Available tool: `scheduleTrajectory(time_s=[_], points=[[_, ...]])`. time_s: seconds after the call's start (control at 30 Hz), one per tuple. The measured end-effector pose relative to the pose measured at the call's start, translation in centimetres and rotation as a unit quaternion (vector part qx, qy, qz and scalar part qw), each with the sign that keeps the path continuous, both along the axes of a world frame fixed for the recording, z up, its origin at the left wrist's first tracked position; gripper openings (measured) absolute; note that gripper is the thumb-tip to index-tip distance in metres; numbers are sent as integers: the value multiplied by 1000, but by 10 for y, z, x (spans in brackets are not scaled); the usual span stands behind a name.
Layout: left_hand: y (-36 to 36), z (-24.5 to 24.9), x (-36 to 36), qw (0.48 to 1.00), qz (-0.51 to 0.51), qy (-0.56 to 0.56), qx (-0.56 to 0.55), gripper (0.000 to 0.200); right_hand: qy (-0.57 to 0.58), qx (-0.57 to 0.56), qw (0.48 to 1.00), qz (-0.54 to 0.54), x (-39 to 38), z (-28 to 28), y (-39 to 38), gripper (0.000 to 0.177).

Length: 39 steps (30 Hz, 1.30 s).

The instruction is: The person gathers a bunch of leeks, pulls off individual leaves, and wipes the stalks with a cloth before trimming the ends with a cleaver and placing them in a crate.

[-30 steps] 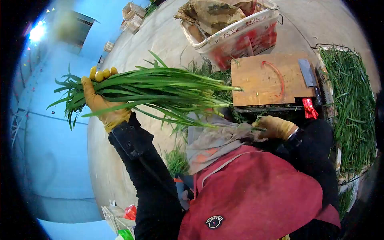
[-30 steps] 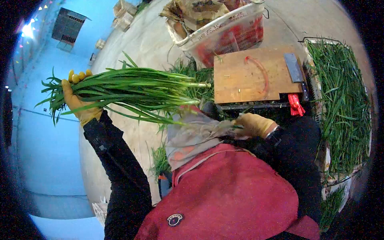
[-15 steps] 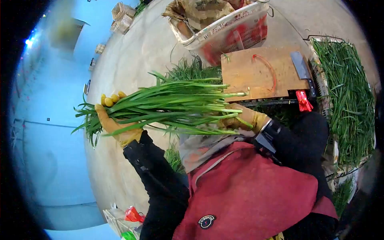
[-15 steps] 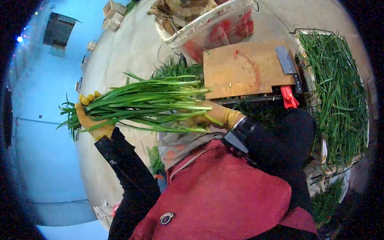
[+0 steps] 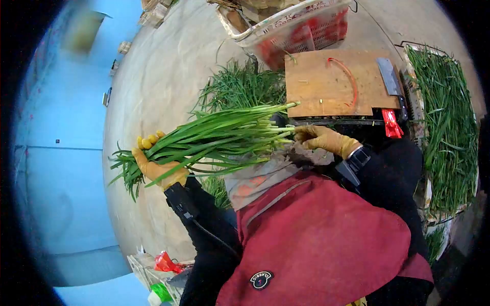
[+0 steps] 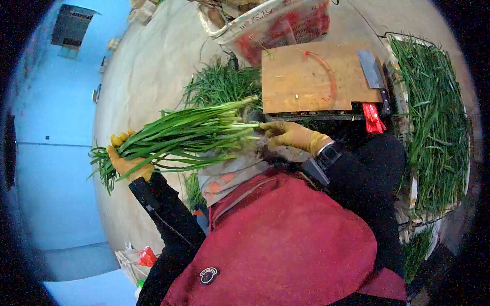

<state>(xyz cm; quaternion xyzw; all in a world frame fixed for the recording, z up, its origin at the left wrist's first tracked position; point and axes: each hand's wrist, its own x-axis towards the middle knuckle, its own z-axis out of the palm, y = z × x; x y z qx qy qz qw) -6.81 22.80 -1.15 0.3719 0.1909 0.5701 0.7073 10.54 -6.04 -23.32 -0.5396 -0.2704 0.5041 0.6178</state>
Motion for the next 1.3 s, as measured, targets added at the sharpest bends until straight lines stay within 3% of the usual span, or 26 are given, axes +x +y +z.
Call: scheduleTrajectory(time_s=[0.07, 0.17, 0.2, 0.3, 0.33, 0.4, 0.43, 0.47, 0.5, 0.53, 0.57, 0.63, 0.73, 0.8, 0.9, 0.93, 1.03, 1.07, 1.17, 1.2, 1.3], points=[[-17, 8, 5, 1000, 6, 2, -5, 25, 46, 74, 996, -1, -8, 17, 15, 43], [-14, 6, 6, 1000, 7, -6, 7, 25, -9, 28, 999, 16, -21, 22, 39, 45], [-17, 8, 8, 1000, 1, -10, 3, 25, -167, -28, 986, -9, -18, 28, 45, 39], [-32, 15, 18, 999, -19, -25, 9, 25, -334, 121, 924, -140, -14, -16, 55, 31], [-34, 16, 20, 999, -29, -28, 22, 24, -81, 164, 969, -167, -19, -22, 59, 26], [-37, 20, 23, 999, -20, -18, 28, 25, -88, 46, 983, -156, -4, -37, 43, 27], [-37, 20, 24, 998, -36, -30, 31, 25, -178, -51, 972, -145, 0, -18, 27, 29], [-36, 20, 25, 997, -53, -44, 33, 25, -263, -147, 946, -122, 5, 2, 11, 32], [-35, 20, 25, 995, -68, -57, 35, 25, -431, -190, 876, -107, 10, -6, -2, 34], [-32, 20, 26, 995, -68, -58, 45, 26, -437, -282, 854, -6, 19, -13, -14, 28], [-32, 21, 26, 996, -59, -59, 39, 26, -492, -268, 824, 86, 25, -50, -33, 30], [-32, 23, 29, 997, -40, -60, 29, 26, -425, -354, 815, 172, 19, -29, -50, 31], [-28, 21, 27, 995, -69, -61, 35, 26, -371, -235, 899, 2, 8, -5, -41, 39], [-35, 22, 28, 994, -73, -73, 27, 25, -214, -114, 968, -62, 2, 1, -24, 43], [-43, 24, 31, 995, -62, -68, 33, 24, -27, 94, 990, -107, -17, 28, 2, 45], [-46, 24, 33, 996, -57, -63, 37, 23, -29, 64, 995, -63, -16, 33, 10, 46], [-56, 26, 39, 997, -41, -66, 16, 23, -120, 33, 988, -87, -25, 41, 38, 47], [-55, 25, 39, 996, -47, -66, 22, 24, -228, 45, 967, -108, -26, 43, 41, 43], [-52, 22, 39, 996, -47, -62, 32, 24, -324, -21, 942, -89, -28, 45, 41, 36], [-53, 23, 40, 997, -37, -57, 30, 24, -274, -55, 956, -88, -28, 15, 47, 32], [-52, 23, 40, 997, -37, -51, 33, 24, -230, -142, 959, -83, -15, 19, 21, 31]])
